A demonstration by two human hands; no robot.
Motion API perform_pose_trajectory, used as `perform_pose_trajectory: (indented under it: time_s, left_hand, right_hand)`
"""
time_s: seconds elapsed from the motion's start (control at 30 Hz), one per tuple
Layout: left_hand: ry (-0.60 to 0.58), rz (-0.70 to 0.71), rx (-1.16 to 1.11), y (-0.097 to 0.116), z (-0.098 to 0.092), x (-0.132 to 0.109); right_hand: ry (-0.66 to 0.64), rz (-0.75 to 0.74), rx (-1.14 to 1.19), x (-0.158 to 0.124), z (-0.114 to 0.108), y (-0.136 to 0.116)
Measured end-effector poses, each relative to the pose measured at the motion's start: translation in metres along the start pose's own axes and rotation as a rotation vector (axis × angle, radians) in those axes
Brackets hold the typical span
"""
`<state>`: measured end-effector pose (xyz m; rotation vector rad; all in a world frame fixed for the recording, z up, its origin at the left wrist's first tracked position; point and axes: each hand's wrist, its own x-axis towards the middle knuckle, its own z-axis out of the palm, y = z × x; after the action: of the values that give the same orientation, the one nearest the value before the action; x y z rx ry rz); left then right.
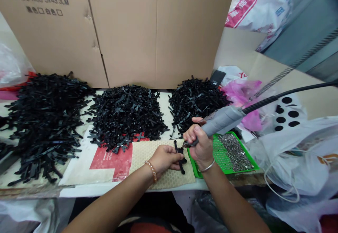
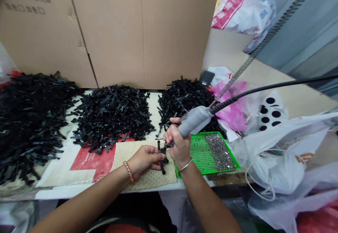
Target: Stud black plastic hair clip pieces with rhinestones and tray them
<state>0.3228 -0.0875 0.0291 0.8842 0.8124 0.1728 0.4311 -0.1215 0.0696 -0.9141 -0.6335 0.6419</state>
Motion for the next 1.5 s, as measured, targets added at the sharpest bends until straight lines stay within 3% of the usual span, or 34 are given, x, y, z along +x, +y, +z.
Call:
perform_pose_trajectory:
  time_s: [0.5,0.97,1.13,1.3,1.4,1.5]
  left_hand:
    - [0.015,0.003,-0.023,0.001,0.0,-0.001]
    - [0.054,0.039,0.01,-0.006,0.001,0.002]
    - [0.037,0.03,-0.055,-0.002,0.0,-0.001]
    - [0.031,0.001,-0.034,0.0,-0.001,-0.002]
    - [0.032,-0.004,-0.03,0.0,-0.001,-0.002]
    - [0.025,0.003,-0.026,0.0,-0.001,-0.003]
  right_hand:
    - [-0.052,0.005,-0.038,-0.005,0.0,0.006]
    - [-0.322,0.134,0.005,0.001,-0.008,0.015]
    - [-0.202,0.062,-0.006,0.001,-0.003,-0.002]
    - [0.071,-0.178,-0.097,0.022,-0.025,-0.023]
    - [0.169,-0.136,-0.166,0.032,-0.044,-0.017]
    - [0.182,-0.087,-0.194,0.035,-0.055,-0.006]
